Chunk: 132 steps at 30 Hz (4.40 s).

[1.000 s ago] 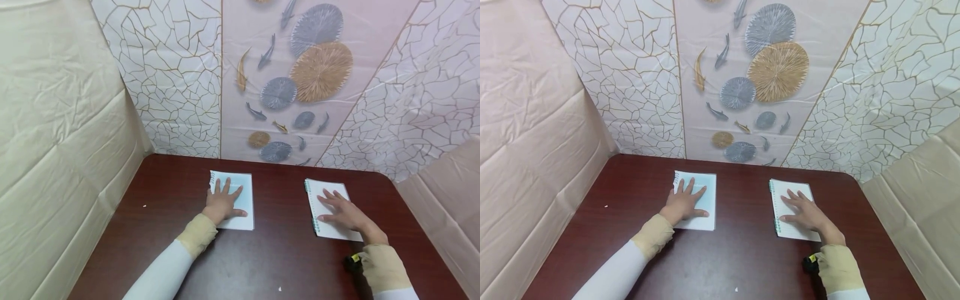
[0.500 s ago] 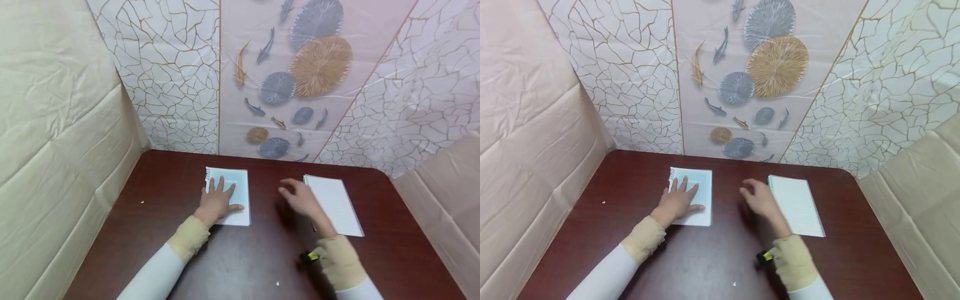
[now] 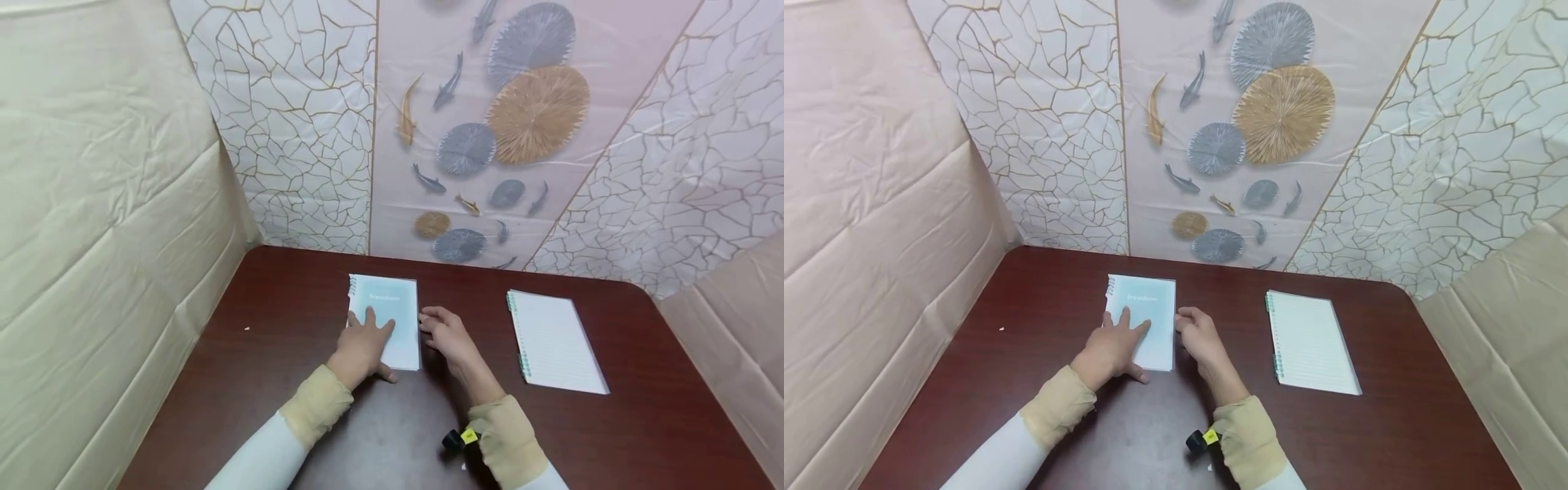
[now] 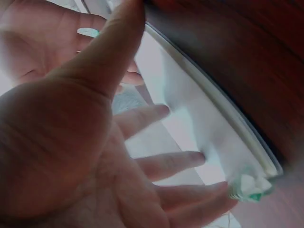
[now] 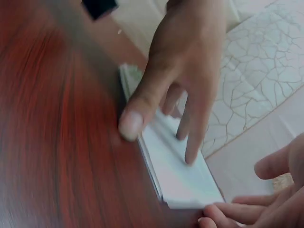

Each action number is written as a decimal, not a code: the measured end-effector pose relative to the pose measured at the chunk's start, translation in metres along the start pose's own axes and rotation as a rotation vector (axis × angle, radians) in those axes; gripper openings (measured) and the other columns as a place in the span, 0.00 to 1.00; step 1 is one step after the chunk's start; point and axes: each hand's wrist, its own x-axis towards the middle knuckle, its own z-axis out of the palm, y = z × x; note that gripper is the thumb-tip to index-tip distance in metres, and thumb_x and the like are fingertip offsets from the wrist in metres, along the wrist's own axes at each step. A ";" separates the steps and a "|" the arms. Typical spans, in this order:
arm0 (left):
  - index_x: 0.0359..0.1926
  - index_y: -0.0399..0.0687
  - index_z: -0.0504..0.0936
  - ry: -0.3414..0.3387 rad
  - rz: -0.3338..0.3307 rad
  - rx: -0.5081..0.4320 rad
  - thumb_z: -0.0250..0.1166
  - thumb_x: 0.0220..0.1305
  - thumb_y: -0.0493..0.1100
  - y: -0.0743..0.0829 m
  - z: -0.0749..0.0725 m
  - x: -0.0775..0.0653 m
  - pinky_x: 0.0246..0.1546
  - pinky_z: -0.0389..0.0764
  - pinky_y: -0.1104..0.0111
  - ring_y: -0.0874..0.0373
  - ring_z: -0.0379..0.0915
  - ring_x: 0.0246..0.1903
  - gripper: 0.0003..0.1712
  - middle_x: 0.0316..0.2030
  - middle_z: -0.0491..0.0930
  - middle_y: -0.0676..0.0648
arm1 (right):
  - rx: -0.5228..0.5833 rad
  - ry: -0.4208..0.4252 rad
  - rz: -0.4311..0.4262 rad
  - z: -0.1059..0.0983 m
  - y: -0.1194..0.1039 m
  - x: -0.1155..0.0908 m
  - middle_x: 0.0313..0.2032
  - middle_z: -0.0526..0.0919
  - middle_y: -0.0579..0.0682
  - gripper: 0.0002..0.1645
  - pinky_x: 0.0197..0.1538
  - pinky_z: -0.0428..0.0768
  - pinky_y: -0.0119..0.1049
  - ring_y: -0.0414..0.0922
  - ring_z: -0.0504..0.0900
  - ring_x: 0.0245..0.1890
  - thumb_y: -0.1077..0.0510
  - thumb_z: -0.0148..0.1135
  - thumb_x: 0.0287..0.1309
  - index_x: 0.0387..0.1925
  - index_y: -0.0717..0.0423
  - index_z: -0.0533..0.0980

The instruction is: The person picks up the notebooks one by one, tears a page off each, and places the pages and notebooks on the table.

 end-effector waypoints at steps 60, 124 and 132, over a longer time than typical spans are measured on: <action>0.71 0.34 0.68 0.147 -0.385 -0.249 0.63 0.72 0.42 -0.131 0.003 -0.047 0.34 0.85 0.43 0.29 0.79 0.37 0.31 0.55 0.67 0.15 | -1.316 -0.138 -0.398 0.025 0.010 0.022 0.78 0.56 0.61 0.53 0.66 0.68 0.65 0.59 0.55 0.76 0.25 0.58 0.62 0.77 0.54 0.62; 0.82 0.46 0.40 -0.015 0.170 0.051 0.56 0.38 0.92 -0.106 0.009 0.061 0.72 0.54 0.38 0.42 0.31 0.78 0.82 0.82 0.33 0.47 | -0.393 0.238 -0.082 0.028 -0.029 0.082 0.55 0.82 0.65 0.40 0.50 0.84 0.50 0.56 0.82 0.50 0.47 0.67 0.65 0.70 0.64 0.67; 0.82 0.47 0.39 -0.057 0.149 0.059 0.56 0.39 0.92 -0.106 0.006 0.059 0.74 0.53 0.40 0.43 0.32 0.78 0.82 0.82 0.33 0.48 | -0.614 0.161 -0.326 0.024 -0.013 0.085 0.34 0.89 0.55 0.13 0.30 0.80 0.39 0.46 0.82 0.28 0.52 0.62 0.71 0.44 0.57 0.84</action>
